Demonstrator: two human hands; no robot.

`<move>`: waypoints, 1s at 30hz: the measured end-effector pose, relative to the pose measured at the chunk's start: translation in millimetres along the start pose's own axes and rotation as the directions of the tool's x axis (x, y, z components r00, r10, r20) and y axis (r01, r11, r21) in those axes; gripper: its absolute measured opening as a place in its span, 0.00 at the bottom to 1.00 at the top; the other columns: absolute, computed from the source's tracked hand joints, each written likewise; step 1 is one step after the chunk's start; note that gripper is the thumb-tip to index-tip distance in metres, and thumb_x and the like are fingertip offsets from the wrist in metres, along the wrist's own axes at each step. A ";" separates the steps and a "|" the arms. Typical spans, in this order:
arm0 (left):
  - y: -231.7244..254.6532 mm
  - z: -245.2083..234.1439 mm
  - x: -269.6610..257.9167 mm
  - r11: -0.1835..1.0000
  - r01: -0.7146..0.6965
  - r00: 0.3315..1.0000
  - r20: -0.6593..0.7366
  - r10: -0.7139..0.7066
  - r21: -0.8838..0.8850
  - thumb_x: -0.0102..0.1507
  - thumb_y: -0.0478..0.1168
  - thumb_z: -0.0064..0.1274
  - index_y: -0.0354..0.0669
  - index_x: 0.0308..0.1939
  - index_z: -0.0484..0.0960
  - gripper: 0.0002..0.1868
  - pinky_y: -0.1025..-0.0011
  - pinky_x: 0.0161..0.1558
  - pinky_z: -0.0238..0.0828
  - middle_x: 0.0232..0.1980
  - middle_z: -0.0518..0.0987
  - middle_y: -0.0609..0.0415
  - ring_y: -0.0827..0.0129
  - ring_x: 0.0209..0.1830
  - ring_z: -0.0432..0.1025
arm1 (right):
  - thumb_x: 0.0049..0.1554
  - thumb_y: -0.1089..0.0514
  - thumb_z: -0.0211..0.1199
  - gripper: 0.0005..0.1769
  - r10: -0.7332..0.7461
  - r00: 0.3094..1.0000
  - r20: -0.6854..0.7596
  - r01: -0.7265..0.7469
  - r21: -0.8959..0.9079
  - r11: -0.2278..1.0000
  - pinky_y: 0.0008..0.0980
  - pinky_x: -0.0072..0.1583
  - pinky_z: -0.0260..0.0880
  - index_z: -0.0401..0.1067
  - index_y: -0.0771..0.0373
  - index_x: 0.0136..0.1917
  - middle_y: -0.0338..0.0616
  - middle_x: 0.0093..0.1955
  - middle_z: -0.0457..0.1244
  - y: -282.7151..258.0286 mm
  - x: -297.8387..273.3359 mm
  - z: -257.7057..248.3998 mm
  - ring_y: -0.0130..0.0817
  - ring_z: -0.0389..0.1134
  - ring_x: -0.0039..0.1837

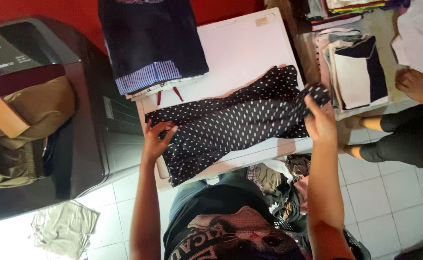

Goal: The person folds a blue striped shirt and a black polka-dot garment by hand on a flat surface next to a washing machine.

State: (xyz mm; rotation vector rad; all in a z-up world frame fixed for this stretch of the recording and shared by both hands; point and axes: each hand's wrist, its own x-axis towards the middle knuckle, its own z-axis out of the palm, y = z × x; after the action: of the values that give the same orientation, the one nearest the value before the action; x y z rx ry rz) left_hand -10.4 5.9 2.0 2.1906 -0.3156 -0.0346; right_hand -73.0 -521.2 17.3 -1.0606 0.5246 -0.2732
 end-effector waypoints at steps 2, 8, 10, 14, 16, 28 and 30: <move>-1.6 0.3 0.6 0.999 0.010 1.000 -0.028 -0.009 0.034 0.64 0.47 0.62 0.42 0.36 0.85 0.12 0.51 0.77 0.42 0.43 0.85 0.56 0.65 0.48 0.78 | 0.58 0.64 0.71 0.19 -0.025 0.999 -0.021 0.027 0.113 0.993 0.22 0.47 0.73 0.74 0.55 0.62 0.33 0.56 0.70 -6.7 4.4 11.7 0.22 0.72 0.54; 9.7 -1.8 4.7 0.976 0.039 0.996 -0.092 -0.019 0.213 0.66 0.49 0.62 0.41 0.33 0.84 0.15 0.57 0.68 0.54 0.31 0.79 0.53 0.60 0.35 0.72 | 0.56 0.62 0.73 0.17 0.080 0.991 0.110 -0.012 -0.518 0.855 0.26 0.43 0.71 0.73 0.58 0.57 0.33 0.51 0.69 10.3 38.7 20.6 0.23 0.69 0.48; 11.5 -1.9 5.9 0.956 0.125 0.991 -0.084 -0.106 0.267 0.67 0.49 0.61 0.42 0.32 0.84 0.16 0.59 0.67 0.57 0.26 0.76 0.53 0.60 0.31 0.70 | 0.57 0.59 0.72 0.15 0.032 0.990 0.139 0.001 -0.231 0.973 0.25 0.43 0.73 0.72 0.59 0.55 0.35 0.51 0.70 12.1 51.7 10.4 0.24 0.72 0.49; 19.2 2.0 8.5 0.945 0.088 0.983 -0.183 -0.030 0.315 0.66 0.47 0.61 0.42 0.32 0.84 0.14 0.54 0.68 0.52 0.29 0.77 0.56 0.60 0.34 0.72 | 0.57 0.61 0.73 0.14 -0.045 0.997 0.059 0.057 -0.232 0.971 0.28 0.45 0.77 0.71 0.61 0.53 0.33 0.48 0.67 26.2 82.0 0.7 0.23 0.70 0.48; 31.8 5.4 10.9 0.902 0.180 0.979 -0.156 -0.128 0.392 0.66 0.48 0.61 0.44 0.35 0.86 0.12 0.54 0.70 0.52 0.29 0.77 0.54 0.60 0.35 0.72 | 0.56 0.61 0.73 0.15 0.009 0.999 0.031 0.005 -0.420 0.908 0.28 0.40 0.74 0.70 0.61 0.53 0.34 0.46 0.67 31.4 87.8 -0.6 0.23 0.69 0.44; 119.4 107.8 40.6 0.832 -0.398 0.917 0.175 0.358 0.386 0.64 0.63 0.54 0.54 0.74 0.69 0.38 0.35 0.76 0.32 0.81 0.59 0.54 0.57 0.83 0.47 | 0.70 0.48 0.65 0.21 -0.560 0.712 0.422 0.458 -0.885 -0.085 0.53 0.80 0.53 0.65 0.60 0.69 0.55 0.82 0.54 9.5 18.1 70.4 0.52 0.52 0.82; 114.4 115.2 41.9 0.803 -0.416 0.908 0.246 0.340 0.426 0.61 0.66 0.54 0.56 0.74 0.67 0.41 0.33 0.74 0.31 0.81 0.57 0.55 0.55 0.82 0.45 | 0.67 0.41 0.57 0.30 -0.294 0.698 0.653 0.588 -0.757 -0.285 0.56 0.78 0.43 0.63 0.45 0.80 0.45 0.85 0.50 25.8 17.4 78.4 0.49 0.48 0.84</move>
State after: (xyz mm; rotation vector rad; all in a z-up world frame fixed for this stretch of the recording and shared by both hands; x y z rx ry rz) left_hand -10.3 -159.8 27.7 2.5661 -0.9384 0.1037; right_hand -17.4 -457.8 19.7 -2.8866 -0.1045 -0.4608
